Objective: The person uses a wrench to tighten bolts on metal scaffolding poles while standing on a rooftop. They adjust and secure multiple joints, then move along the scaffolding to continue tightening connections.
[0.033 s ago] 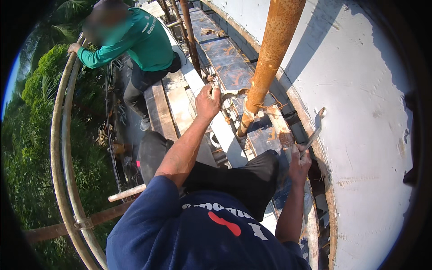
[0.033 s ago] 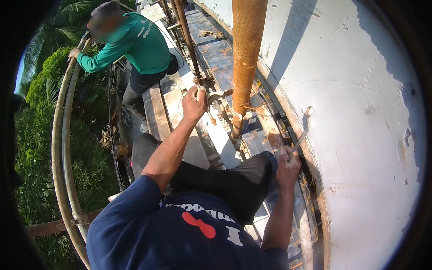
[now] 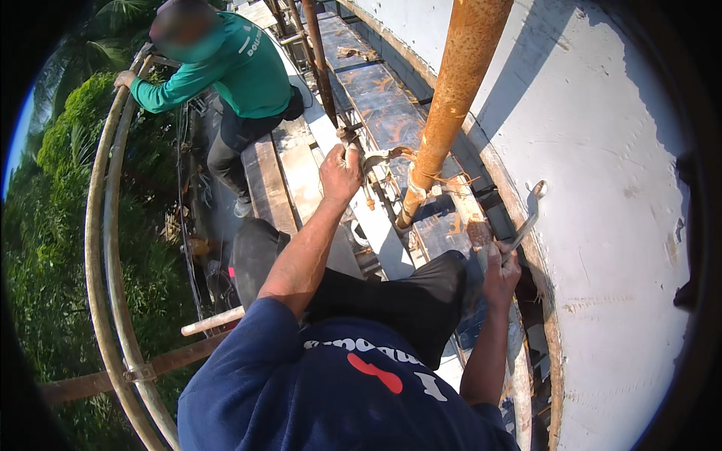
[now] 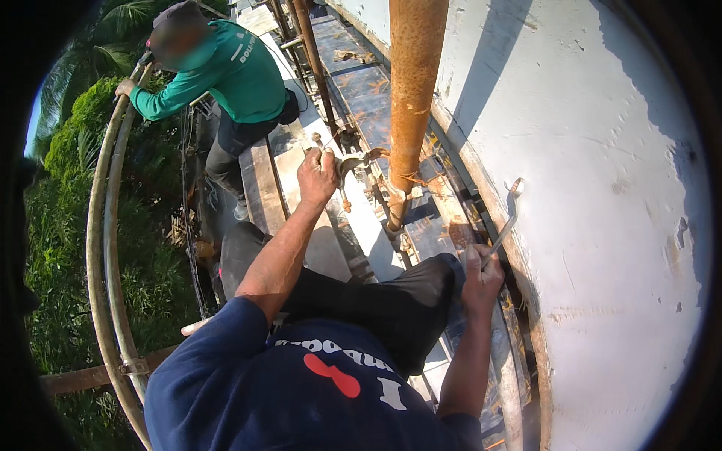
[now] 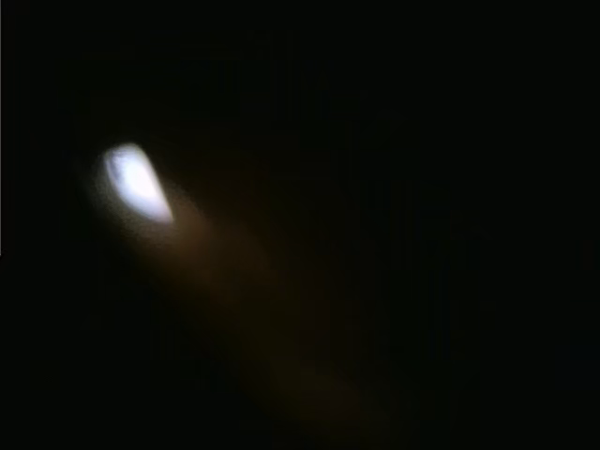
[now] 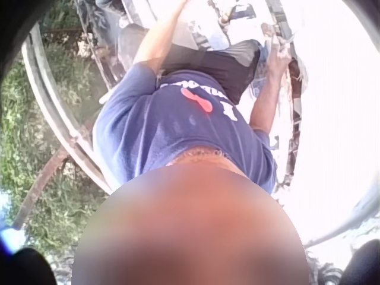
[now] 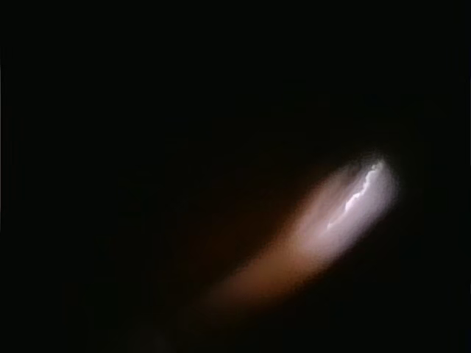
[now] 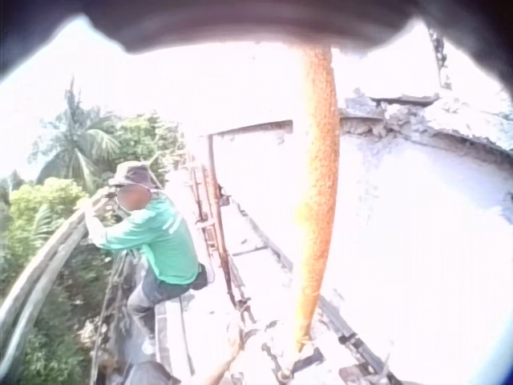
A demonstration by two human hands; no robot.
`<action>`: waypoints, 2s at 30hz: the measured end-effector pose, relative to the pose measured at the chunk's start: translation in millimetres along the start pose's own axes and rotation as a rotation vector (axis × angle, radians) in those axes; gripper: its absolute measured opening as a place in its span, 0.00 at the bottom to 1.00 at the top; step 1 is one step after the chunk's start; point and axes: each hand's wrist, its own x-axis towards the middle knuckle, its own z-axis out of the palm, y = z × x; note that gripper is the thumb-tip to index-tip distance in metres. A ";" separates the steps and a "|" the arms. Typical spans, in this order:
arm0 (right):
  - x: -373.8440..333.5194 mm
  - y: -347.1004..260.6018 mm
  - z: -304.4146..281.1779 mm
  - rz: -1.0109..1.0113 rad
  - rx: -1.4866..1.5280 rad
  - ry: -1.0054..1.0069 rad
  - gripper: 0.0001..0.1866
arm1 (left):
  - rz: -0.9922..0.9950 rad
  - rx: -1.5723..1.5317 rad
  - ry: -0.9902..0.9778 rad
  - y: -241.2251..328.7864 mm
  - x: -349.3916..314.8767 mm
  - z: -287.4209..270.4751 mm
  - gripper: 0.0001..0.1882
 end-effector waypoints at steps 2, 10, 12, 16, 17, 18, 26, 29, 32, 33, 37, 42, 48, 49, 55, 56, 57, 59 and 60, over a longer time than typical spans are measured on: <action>1.0 4.7 0.4 -0.035 0.005 0.019 0.13 | -0.091 -0.055 0.037 -24.7 -1.5 -31.3 0.16; 2.6 11.0 -3.4 0.054 -0.012 -0.033 0.17 | -0.581 -1.543 -0.278 -49.5 8.8 -139.0 0.14; 4.0 10.9 -4.6 0.069 -0.030 -0.028 0.17 | -0.417 -1.732 -0.024 -45.5 20.9 -149.9 0.12; 4.9 11.4 -8.0 -0.030 -0.087 -0.049 0.15 | -0.380 -1.905 0.305 -76.5 95.7 -202.6 0.15; 4.7 11.8 -8.6 -0.011 -0.091 -0.048 0.15 | -0.313 -1.674 0.342 -91.4 106.1 -212.7 0.14; 4.7 12.2 -8.7 0.006 -0.092 -0.046 0.15 | -0.226 -1.435 0.384 -106.8 120.6 -225.6 0.14; 4.4 22.0 -7.2 0.007 -0.081 -0.018 0.18 | -0.742 -1.160 1.191 -159.6 175.3 -281.5 0.12; 5.9 26.2 -8.4 -0.001 -0.143 -0.017 0.17 | -0.803 -1.217 1.344 -163.4 189.4 -294.0 0.17; 6.7 27.9 -10.4 -0.026 -0.124 -0.019 0.17 | -0.872 -1.179 1.354 -183.7 204.7 -313.1 0.17; 6.7 28.1 -10.6 -0.030 -0.116 -0.023 0.17 | -0.988 -0.668 1.105 -193.4 211.0 -319.0 0.16; 6.2 25.4 -9.4 -0.053 -0.121 -0.015 0.15 | -0.907 1.209 -0.198 -231.3 237.4 -330.7 0.15; 6.7 13.8 -5.6 -0.093 -0.173 -0.007 0.15 | -1.081 0.567 0.281 -252.1 262.4 -331.7 0.15; 6.7 2.6 -5.6 -0.094 -0.196 -0.024 0.16 | -0.907 0.935 0.095 -260.7 290.4 -322.1 0.14; 6.5 2.6 -5.8 -0.106 -0.213 -0.035 0.16 | -0.925 0.910 0.135 -261.4 292.9 -320.4 0.14; 6.9 8.1 -5.0 -0.070 -0.177 0.006 0.15 | -0.836 -0.088 0.636 -235.5 290.6 -314.8 0.13; 7.2 8.8 -5.2 -0.082 -0.179 0.008 0.14 | -0.795 -0.532 0.899 -224.5 294.3 -310.6 0.13; 7.6 8.9 -5.2 -0.035 -0.158 0.011 0.15 | -0.694 -0.992 1.125 -213.0 297.8 -309.1 0.13; 8.1 8.9 -5.9 0.064 -0.137 -0.002 0.15 | -0.605 -0.986 1.010 -192.1 302.1 -315.9 0.13; 8.0 8.9 -6.4 0.041 -0.142 -0.009 0.15 | -0.555 -0.998 0.908 -183.0 303.6 -321.4 0.13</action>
